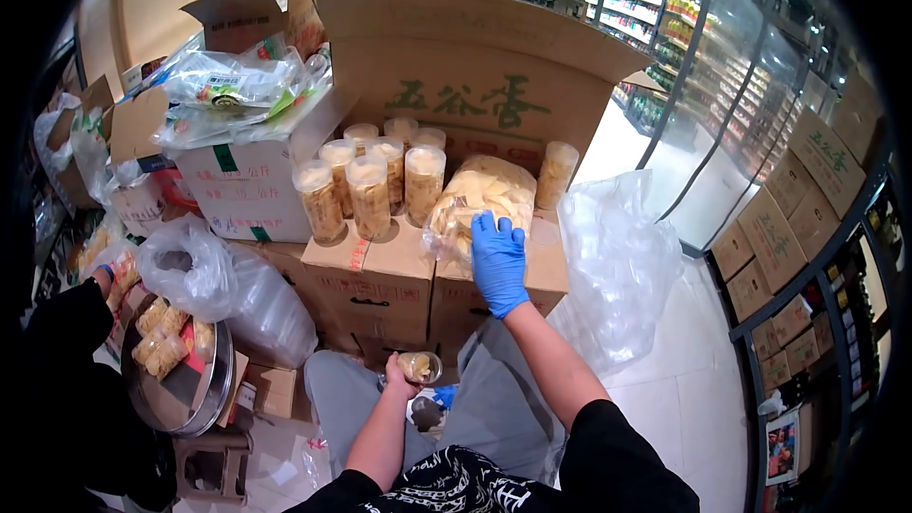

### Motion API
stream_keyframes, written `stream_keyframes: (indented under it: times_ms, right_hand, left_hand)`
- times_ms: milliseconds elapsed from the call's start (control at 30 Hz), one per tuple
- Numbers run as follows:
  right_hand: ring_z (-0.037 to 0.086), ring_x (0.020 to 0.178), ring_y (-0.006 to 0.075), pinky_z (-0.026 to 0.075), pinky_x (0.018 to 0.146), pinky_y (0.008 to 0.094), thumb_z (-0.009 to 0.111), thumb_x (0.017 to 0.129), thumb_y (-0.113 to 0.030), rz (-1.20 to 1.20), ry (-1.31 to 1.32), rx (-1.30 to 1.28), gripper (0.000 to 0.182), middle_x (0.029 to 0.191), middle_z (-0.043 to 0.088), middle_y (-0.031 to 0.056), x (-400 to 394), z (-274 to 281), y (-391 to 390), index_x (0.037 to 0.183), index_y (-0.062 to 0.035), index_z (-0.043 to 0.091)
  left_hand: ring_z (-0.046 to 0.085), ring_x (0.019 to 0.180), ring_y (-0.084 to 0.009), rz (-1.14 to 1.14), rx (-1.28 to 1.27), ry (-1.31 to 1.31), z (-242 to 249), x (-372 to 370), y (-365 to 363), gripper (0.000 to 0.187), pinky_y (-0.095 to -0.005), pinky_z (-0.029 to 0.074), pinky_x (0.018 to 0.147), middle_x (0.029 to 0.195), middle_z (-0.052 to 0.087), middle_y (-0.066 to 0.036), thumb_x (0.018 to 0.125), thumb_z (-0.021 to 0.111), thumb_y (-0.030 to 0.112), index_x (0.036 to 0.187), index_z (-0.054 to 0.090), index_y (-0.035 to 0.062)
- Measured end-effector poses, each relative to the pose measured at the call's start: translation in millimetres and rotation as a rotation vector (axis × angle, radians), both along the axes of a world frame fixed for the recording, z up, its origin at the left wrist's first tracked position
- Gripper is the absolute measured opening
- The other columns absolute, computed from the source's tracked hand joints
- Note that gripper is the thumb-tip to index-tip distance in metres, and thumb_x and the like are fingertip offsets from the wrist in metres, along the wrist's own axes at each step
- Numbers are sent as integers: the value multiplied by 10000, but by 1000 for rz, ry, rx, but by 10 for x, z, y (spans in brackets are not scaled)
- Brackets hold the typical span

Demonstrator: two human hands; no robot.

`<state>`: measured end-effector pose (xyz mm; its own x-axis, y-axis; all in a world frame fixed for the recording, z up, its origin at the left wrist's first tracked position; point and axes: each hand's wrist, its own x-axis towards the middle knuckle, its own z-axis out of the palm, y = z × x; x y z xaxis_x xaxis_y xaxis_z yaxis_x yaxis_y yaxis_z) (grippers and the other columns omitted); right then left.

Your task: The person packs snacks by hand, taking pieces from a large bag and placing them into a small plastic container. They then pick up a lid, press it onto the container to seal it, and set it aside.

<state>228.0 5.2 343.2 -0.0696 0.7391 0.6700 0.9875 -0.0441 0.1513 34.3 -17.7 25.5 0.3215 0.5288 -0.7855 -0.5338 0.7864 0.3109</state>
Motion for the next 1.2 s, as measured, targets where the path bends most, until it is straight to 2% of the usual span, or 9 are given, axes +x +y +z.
stream_keyframes:
  times_ms: [167, 433, 767, 900, 967, 1033, 1067, 1133, 1200]
  right_hand:
    - [484, 891, 228, 357, 757, 357, 495, 731, -71, -88, -70, 93, 272, 962, 533, 85, 75, -121, 209, 999, -54, 537]
    - [493, 814, 236, 366, 729, 354, 500, 697, -50, -34, -63, -21, 190, 847, 534, 88, 93, -21, 229, 882, -48, 544]
    - [506, 740, 229, 383, 669, 346, 537, 714, -83, 136, -54, 144, 253, 835, 548, 67, 24, 20, -36, 965, -60, 555]
    - [532, 694, 240, 401, 642, 345, 581, 742, -96, 181, 157, 183, 238, 831, 591, 71, 35, 19, -146, 977, -62, 570]
    - [547, 679, 255, 415, 639, 349, 600, 747, -103, 224, 262, 225, 221, 822, 609, 77, 42, 25, -213, 964, -60, 586]
    - [561, 629, 224, 443, 614, 316, 633, 746, -112, 237, 681, 208, 200, 802, 626, 99, 49, 22, -284, 933, -39, 629]
    - [561, 629, 224, 443, 614, 316, 633, 746, -112, 234, 683, 195, 200, 802, 626, 99, 37, 23, -335, 933, -39, 629]
    - [532, 572, 166, 447, 579, 272, 652, 753, -135, 167, 995, 169, 204, 754, 624, 102, -20, 18, -470, 917, -13, 650]
    - [500, 593, 98, 434, 582, 235, 659, 763, -142, 147, 1096, 64, 223, 753, 622, 80, -98, -106, -634, 941, -8, 650]
  left_hand:
    - [550, 987, -270, -24, 50, -29, -121, 39, 36, 570, -431, 482, 750, 1118, 560, -81, 827, 340, 571, 1159, 503, 137]
    - [565, 969, -284, 29, 2, -52, -60, 126, 60, 561, -444, 484, 771, 1104, 570, -86, 822, 373, 560, 1147, 514, 125]
    - [554, 998, -291, 10, 37, -33, -217, 88, 74, 579, -448, 473, 800, 1136, 557, -93, 817, 378, 559, 1175, 497, 120]
    - [582, 899, -268, 32, 2, -68, -78, 50, 42, 515, -430, 489, 646, 1037, 594, -68, 806, 409, 560, 1087, 543, 150]
    - [546, 1011, -290, 4, 25, -30, 53, 34, 12, 585, -442, 473, 784, 1138, 554, -90, 816, 361, 569, 1169, 503, 124]
    - [545, 1012, -291, 21, 27, -58, 42, 27, 16, 584, -445, 473, 782, 1141, 552, -91, 819, 358, 566, 1172, 503, 124]
    - [544, 1012, -292, 41, 35, -87, 25, 17, 9, 583, -447, 473, 779, 1144, 550, -91, 822, 355, 563, 1175, 503, 124]
    - [531, 1038, -308, 92, 23, -128, 93, 12, 8, 592, -484, 463, 808, 1153, 545, -99, 837, 329, 551, 1196, 491, 109]
    - [523, 1053, -314, 193, 21, -233, 200, 9, -22, 599, -490, 462, 822, 1165, 539, -112, 840, 319, 549, 1191, 494, 96]
